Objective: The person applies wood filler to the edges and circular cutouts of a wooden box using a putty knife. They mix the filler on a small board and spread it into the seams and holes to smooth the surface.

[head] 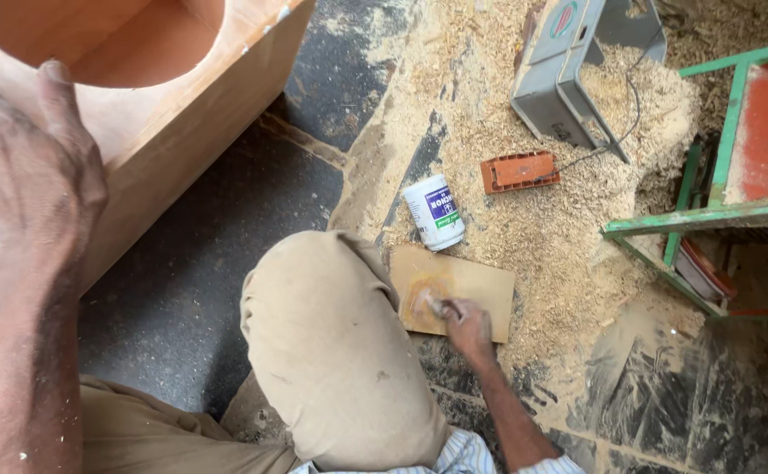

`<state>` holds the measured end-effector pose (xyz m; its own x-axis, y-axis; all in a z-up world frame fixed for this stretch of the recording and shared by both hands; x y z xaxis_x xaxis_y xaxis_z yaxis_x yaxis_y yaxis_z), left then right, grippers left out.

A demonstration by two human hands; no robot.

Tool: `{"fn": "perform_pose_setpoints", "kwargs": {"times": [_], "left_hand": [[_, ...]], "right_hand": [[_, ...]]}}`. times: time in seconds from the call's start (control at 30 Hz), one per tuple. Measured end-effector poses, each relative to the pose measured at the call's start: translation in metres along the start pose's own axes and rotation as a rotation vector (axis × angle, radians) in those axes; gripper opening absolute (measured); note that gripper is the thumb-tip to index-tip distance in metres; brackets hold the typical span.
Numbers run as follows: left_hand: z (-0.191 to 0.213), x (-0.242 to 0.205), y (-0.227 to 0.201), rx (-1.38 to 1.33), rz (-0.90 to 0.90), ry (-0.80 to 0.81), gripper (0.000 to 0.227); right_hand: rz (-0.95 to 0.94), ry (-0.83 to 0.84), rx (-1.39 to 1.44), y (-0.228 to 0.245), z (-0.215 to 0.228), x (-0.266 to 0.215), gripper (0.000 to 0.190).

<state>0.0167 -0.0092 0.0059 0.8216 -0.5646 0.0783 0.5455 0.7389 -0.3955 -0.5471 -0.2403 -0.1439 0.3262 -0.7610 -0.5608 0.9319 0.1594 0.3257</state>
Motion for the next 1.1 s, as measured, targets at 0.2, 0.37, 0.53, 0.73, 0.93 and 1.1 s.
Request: {"fn": "perform_pose_setpoints", "kwargs": {"times": [0.2, 0.37, 0.53, 0.73, 0.93, 1.1], "left_hand": [[0.026, -0.017, -0.016, -0.047, -0.123, -0.131, 0.060], [0.064, -0.025, -0.038, -0.252, -0.112, -0.291, 0.058], [0.078, -0.029, -0.051, -0.702, -0.032, 0.252, 0.045], [0.080, -0.066, -0.097, -0.731, -0.452, 0.657, 0.040], [0.071, -0.072, -0.121, -1.390, -0.419, 0.519, 0.041], [0.089, -0.065, -0.104, -1.592, -0.379, 0.462, 0.030]], "right_hand": [[0.227, -0.161, -0.174, 0.014, -0.027, 0.023, 0.028], [0.217, -0.074, -0.168, 0.058, -0.028, -0.005, 0.027], [0.248, -0.076, 0.930, 0.173, 0.059, 0.001, 0.026], [0.887, 0.374, 1.490, 0.365, 0.120, -0.023, 0.022], [0.796, 0.595, 1.334, 0.451, 0.097, -0.072, 0.035], [0.969, 0.751, 1.229, 0.460, 0.093, -0.076, 0.039]]}}
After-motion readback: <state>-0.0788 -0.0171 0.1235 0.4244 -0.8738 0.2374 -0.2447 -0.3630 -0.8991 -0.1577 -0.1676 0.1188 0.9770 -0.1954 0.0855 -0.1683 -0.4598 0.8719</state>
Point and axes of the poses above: each hand's wrist, its own x-axis towards the middle knuckle, its own z-axis out of the back of the hand, y = z × x, the point moved 2 cm from there along x, towards the middle knuckle, and after that the axes turned 14 degrees about y, right-handed, at the moved point
